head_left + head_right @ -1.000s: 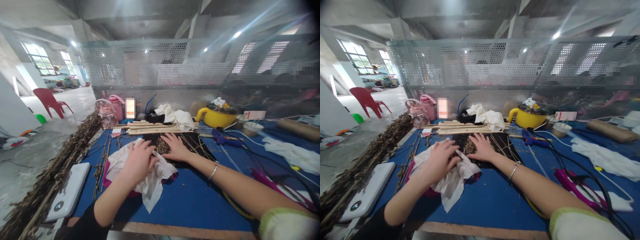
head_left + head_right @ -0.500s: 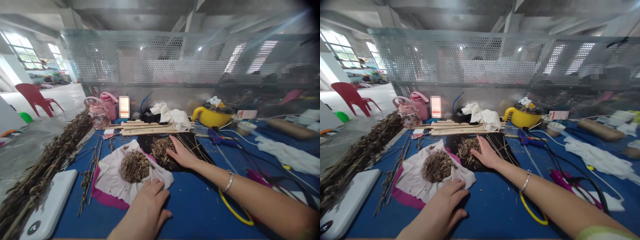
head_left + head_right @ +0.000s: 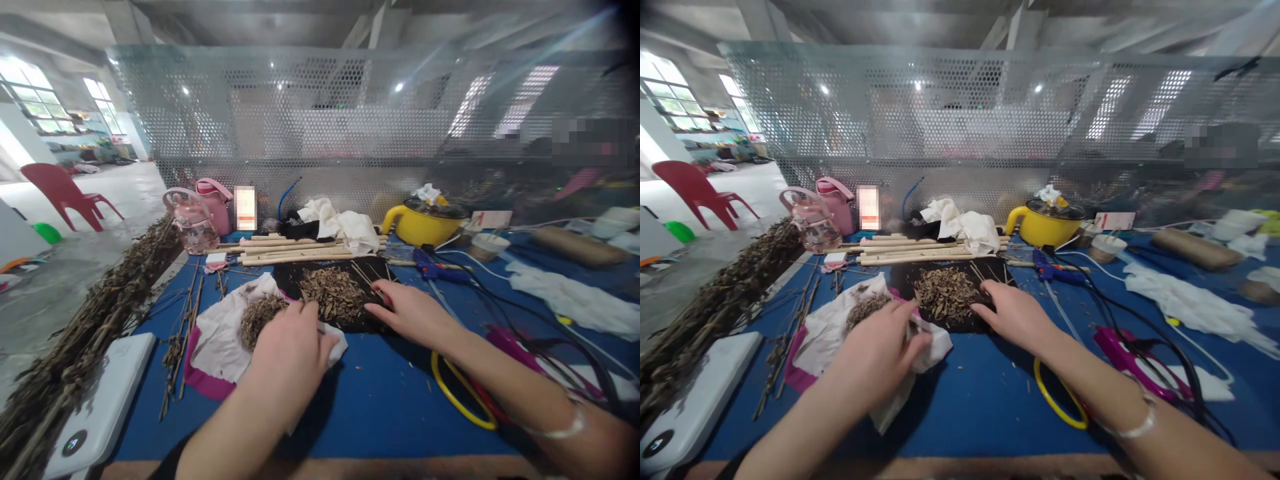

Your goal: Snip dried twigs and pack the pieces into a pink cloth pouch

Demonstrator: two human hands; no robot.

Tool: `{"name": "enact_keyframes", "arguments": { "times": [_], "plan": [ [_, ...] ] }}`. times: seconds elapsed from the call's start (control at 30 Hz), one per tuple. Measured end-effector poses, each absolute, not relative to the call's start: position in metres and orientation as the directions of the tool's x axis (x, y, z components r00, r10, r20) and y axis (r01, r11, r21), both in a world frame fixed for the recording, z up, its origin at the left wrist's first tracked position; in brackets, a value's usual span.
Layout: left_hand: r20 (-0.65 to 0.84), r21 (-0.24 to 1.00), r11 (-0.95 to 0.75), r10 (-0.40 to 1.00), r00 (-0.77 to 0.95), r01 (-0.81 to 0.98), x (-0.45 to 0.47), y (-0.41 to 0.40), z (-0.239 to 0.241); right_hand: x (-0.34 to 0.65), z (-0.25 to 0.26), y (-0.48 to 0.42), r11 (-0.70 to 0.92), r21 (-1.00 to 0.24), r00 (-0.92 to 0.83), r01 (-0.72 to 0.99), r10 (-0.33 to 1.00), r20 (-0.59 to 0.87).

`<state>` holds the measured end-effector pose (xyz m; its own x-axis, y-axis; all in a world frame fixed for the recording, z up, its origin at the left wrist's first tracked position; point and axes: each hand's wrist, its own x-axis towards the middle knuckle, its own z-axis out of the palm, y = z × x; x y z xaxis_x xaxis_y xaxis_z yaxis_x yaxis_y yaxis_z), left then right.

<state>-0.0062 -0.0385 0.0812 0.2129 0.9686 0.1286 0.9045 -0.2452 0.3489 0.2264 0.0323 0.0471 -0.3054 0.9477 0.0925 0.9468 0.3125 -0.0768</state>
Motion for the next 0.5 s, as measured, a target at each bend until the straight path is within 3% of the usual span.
{"name": "enact_keyframes", "arguments": {
  "times": [0.13, 0.2, 0.33, 0.5],
  "plan": [
    [0.049, 0.163, -0.174, 0.985, 0.168, 0.971, 0.007, 0.024, 0.101, 0.267, 0.043, -0.020, 0.054, 0.110, -0.049, 0.992, 0.998, -0.042],
    [-0.044, 0.063, -0.180, 0.982, 0.183, 0.982, 0.013, 0.052, 0.096, 0.284, 0.036, -0.037, -0.016, 0.134, 0.030, 0.991, 0.994, -0.106],
    [-0.302, -0.013, -0.258, 0.922, 0.242, 0.966, 0.026, 0.081, 0.076, 0.299, 0.027, -0.049, -0.057, 0.002, 0.057, 0.998, 0.986, -0.159],
    [-0.258, 0.062, -0.270, 0.926, 0.277, 0.961, 0.036, 0.084, 0.059, 0.296, 0.022, -0.042, -0.148, -0.078, 0.137, 0.986, 0.982, -0.131]
  ]
}}
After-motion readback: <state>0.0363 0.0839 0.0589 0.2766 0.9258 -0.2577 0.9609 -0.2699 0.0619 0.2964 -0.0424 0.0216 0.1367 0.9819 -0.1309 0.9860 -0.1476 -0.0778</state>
